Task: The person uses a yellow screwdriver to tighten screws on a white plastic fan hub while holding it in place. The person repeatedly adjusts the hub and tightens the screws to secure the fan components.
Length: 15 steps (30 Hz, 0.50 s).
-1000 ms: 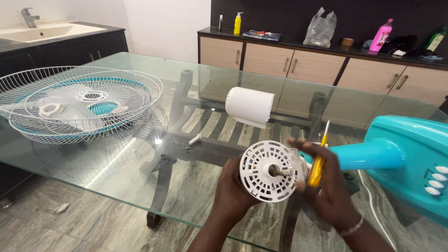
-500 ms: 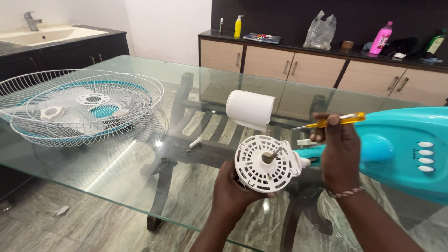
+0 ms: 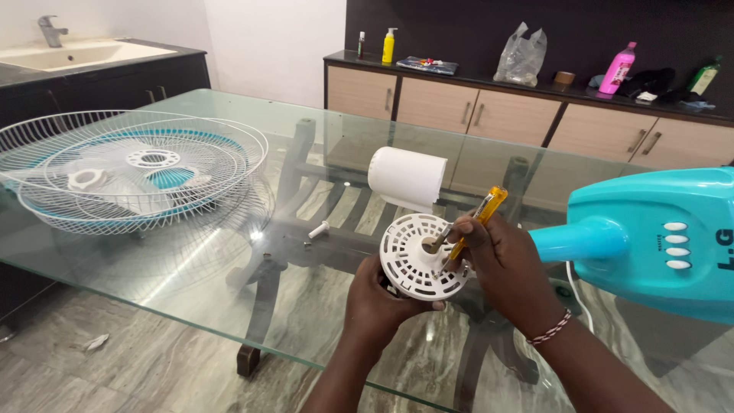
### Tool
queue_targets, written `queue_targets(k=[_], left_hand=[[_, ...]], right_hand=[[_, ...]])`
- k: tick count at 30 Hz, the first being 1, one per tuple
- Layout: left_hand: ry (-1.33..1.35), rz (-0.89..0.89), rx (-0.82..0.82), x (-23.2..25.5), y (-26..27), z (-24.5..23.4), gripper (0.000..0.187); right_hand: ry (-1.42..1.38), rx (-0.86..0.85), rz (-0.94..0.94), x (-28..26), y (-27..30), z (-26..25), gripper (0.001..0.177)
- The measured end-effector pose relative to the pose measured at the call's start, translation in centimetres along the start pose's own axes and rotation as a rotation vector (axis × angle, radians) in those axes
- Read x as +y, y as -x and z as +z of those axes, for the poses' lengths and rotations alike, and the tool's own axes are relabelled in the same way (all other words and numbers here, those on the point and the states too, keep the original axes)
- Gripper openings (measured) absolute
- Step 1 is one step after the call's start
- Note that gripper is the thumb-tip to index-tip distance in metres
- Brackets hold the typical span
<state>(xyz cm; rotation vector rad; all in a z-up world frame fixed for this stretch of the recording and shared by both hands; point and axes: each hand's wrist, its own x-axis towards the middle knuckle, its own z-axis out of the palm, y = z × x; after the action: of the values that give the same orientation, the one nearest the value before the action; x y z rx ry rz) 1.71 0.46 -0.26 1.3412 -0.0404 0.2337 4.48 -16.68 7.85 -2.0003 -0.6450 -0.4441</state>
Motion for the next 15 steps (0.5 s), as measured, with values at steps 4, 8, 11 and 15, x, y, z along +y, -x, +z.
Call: queue_targets(k=[4,8,11,15], left_hand=[[0.016,0.013,0.016,-0.1,0.0,0.0,0.083],[0.027,0.026,-0.007,-0.1,0.0,0.0,0.083],[0.016,0.035,-0.014,0.1,0.2,0.0,0.082],[0.038,0.006,-0.023,0.5,0.2,-0.1,0.082]], right_hand=[[0.099,0.004,-0.009,-0.4,0.1,0.0,0.046],[0.122,0.01,-0.053,-0.4,0.3,0.0,0.046],[0.143,0.009,-0.043,-0.6,0.6,0.0,0.043],[0.215,0.04,-0.128,-1.4,1.1,0.1,0.039]])
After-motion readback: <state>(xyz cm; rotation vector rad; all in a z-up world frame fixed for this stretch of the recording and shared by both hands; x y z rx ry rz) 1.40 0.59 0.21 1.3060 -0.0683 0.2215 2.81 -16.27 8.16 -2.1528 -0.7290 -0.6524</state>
